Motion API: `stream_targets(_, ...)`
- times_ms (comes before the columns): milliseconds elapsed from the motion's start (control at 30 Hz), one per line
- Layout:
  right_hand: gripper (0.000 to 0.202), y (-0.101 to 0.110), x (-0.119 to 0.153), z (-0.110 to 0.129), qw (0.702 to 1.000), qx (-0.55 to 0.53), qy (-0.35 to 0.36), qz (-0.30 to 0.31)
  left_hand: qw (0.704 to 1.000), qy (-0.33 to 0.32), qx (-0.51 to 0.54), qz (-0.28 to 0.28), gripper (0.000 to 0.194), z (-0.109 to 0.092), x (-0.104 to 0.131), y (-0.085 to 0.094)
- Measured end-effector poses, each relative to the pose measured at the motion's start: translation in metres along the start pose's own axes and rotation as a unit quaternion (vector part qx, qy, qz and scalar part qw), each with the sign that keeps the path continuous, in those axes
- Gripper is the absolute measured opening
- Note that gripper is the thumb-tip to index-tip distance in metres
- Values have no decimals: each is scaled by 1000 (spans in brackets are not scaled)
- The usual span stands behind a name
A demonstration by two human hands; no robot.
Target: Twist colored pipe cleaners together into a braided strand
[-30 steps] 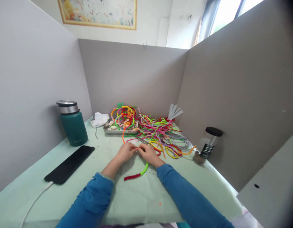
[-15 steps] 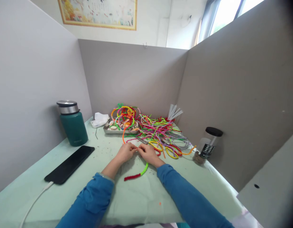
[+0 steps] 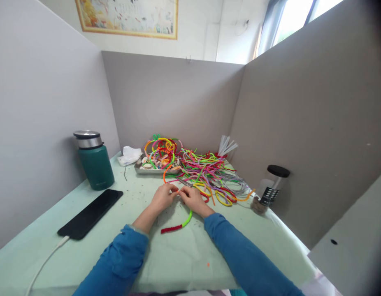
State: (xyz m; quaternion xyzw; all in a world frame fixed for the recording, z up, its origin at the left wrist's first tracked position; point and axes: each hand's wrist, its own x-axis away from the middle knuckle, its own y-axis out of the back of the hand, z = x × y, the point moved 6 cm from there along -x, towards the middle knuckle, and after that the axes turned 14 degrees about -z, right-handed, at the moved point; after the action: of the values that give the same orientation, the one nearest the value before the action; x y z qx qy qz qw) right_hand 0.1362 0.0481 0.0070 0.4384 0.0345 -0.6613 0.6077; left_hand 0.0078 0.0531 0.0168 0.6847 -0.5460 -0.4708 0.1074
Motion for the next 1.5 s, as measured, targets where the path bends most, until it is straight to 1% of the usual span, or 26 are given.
stream_targets(200,20,1,0,1,1000,-1,-6,-4,1000,-26,2,-14,12,-4,1,2)
stream_targets(333,20,1,0,1,1000,1,-7,-6,999,-49,-15,-17,11,-6,1,3)
stream_targets(600,20,1,1,0,1000,7,2,-4,999,-44,-15,-8,16,-6,0,3)
stream_targets(800,20,0,1,0,1000,13,8,-6,999,20,7,29,21,5,0,-4)
stream_targets(933,20,0,1,0,1000,14,8,-4,997,44,30,47,24,11,0,-9)
stream_targets(1100,20,0,1,2,1000,11,11,-4,997,43,34,54,23,10,0,-9)
stream_targets(1233,19,1,1,3,1000,5,14,-8,995,62,50,63,25,7,2,-7)
stream_targets(1367,19,2,2,2,1000,-2,13,-10,987,106,84,90,26,4,5,-6)
stream_targets(1500,19,2,2,1,1000,-13,14,-12,967,173,139,121,27,6,10,-9)
